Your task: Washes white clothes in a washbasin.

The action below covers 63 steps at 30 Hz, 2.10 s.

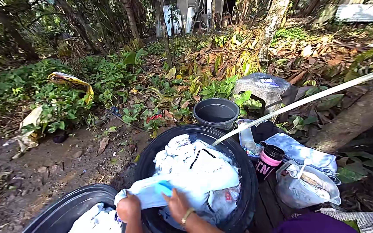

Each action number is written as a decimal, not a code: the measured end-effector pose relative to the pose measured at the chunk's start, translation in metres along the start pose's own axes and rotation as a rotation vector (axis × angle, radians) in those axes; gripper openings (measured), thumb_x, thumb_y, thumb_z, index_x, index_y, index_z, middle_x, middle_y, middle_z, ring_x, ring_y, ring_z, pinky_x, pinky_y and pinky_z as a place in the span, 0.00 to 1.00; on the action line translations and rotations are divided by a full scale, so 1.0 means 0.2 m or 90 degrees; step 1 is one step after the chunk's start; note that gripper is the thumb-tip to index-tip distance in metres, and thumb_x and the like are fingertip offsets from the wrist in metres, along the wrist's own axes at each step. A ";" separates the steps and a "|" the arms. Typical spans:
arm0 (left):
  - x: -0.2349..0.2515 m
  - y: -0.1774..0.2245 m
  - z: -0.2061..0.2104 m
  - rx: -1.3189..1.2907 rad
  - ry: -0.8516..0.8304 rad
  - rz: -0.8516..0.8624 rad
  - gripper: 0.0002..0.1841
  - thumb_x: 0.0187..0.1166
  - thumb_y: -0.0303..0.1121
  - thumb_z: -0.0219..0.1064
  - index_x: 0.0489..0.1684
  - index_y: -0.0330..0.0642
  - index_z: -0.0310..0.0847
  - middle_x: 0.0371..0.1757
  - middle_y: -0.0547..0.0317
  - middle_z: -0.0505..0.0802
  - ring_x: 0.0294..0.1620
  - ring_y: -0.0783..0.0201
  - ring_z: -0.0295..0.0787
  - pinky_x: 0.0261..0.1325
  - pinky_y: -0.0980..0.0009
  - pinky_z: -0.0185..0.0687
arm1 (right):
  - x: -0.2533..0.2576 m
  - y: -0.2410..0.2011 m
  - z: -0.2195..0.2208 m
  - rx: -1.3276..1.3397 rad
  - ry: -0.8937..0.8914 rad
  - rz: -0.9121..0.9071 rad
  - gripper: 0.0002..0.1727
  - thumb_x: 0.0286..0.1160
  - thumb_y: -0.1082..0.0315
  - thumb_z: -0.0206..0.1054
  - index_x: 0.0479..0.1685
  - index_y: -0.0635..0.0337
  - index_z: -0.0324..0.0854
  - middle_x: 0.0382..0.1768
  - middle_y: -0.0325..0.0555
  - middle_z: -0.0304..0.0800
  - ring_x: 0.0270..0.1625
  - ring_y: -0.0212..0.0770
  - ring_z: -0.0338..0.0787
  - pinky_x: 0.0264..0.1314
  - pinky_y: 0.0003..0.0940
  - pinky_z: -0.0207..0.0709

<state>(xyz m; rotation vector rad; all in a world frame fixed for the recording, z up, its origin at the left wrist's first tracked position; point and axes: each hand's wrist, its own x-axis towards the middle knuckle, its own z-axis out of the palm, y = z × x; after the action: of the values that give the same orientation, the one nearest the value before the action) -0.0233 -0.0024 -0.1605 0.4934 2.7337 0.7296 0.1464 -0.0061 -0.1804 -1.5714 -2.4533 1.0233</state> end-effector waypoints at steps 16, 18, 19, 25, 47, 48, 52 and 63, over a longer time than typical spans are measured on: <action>0.01 0.02 0.01 -0.031 -0.026 -0.028 0.23 0.92 0.41 0.50 0.68 0.29 0.80 0.66 0.27 0.88 0.71 0.32 0.84 0.69 0.34 0.77 | 0.00 0.02 -0.18 0.011 0.059 -0.002 0.29 0.85 0.69 0.54 0.86 0.39 0.73 0.73 0.73 0.77 0.64 0.66 0.87 0.68 0.58 0.81; 0.01 0.02 0.01 -0.027 -0.029 -0.029 0.23 0.92 0.41 0.50 0.69 0.30 0.80 0.66 0.28 0.88 0.72 0.33 0.84 0.70 0.34 0.76 | -0.01 0.08 -0.10 -0.010 -0.004 -0.018 0.31 0.83 0.69 0.57 0.87 0.34 0.72 0.75 0.72 0.76 0.68 0.66 0.85 0.70 0.60 0.78; 0.00 0.02 0.01 -0.024 -0.032 -0.027 0.24 0.92 0.41 0.50 0.69 0.30 0.80 0.66 0.28 0.88 0.71 0.33 0.84 0.70 0.34 0.76 | 0.00 0.21 -0.10 -0.016 0.011 0.043 0.31 0.83 0.69 0.57 0.87 0.35 0.72 0.77 0.71 0.75 0.69 0.66 0.86 0.71 0.59 0.79; 0.00 0.03 -0.01 -0.017 -0.050 -0.025 0.25 0.91 0.43 0.51 0.64 0.28 0.82 0.63 0.27 0.89 0.69 0.32 0.86 0.66 0.33 0.78 | -0.02 0.73 -0.61 -0.041 0.157 0.397 0.31 0.85 0.70 0.54 0.89 0.42 0.69 0.82 0.72 0.67 0.72 0.68 0.84 0.72 0.60 0.79; -0.85 1.15 -1.47 -0.139 -0.221 0.725 0.09 0.83 0.36 0.70 0.34 0.41 0.88 0.28 0.57 0.91 0.32 0.60 0.89 0.41 0.53 0.83 | -0.03 0.42 -0.43 0.257 0.436 0.050 0.57 0.59 0.64 0.81 0.93 0.70 0.51 0.93 0.66 0.52 0.95 0.65 0.49 0.88 0.80 0.26; -0.82 1.14 -1.47 -0.184 -0.194 0.708 0.09 0.82 0.36 0.70 0.34 0.42 0.87 0.27 0.57 0.91 0.31 0.61 0.88 0.40 0.54 0.82 | -0.02 0.41 -0.47 0.365 0.429 0.071 0.38 0.71 0.72 0.72 0.85 0.70 0.66 0.88 0.63 0.65 0.93 0.60 0.59 0.92 0.73 0.34; -0.48 0.99 -1.24 -0.163 -0.138 0.548 0.14 0.82 0.38 0.69 0.38 0.32 0.84 0.33 0.40 0.89 0.37 0.43 0.87 0.45 0.39 0.80 | -0.05 0.35 -0.68 0.800 0.406 0.213 0.17 0.91 0.73 0.52 0.66 0.79 0.75 0.63 0.69 0.83 0.65 0.54 0.84 0.70 0.51 0.77; -0.59 0.49 -0.24 -0.256 -0.761 0.042 0.48 0.86 0.71 0.21 0.84 0.40 0.65 0.75 0.28 0.79 0.70 0.32 0.78 0.61 0.28 0.74 | -0.41 -0.18 -0.95 0.825 0.167 -0.065 0.36 0.51 0.91 0.56 0.72 0.69 0.70 0.56 0.52 0.85 0.54 0.37 0.87 0.55 0.35 0.83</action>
<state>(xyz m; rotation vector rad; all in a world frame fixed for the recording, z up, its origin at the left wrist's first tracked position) 0.0918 0.0123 -0.0498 0.6379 1.4340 0.6553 0.2299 0.0113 0.0107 -0.9629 -1.1123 1.6780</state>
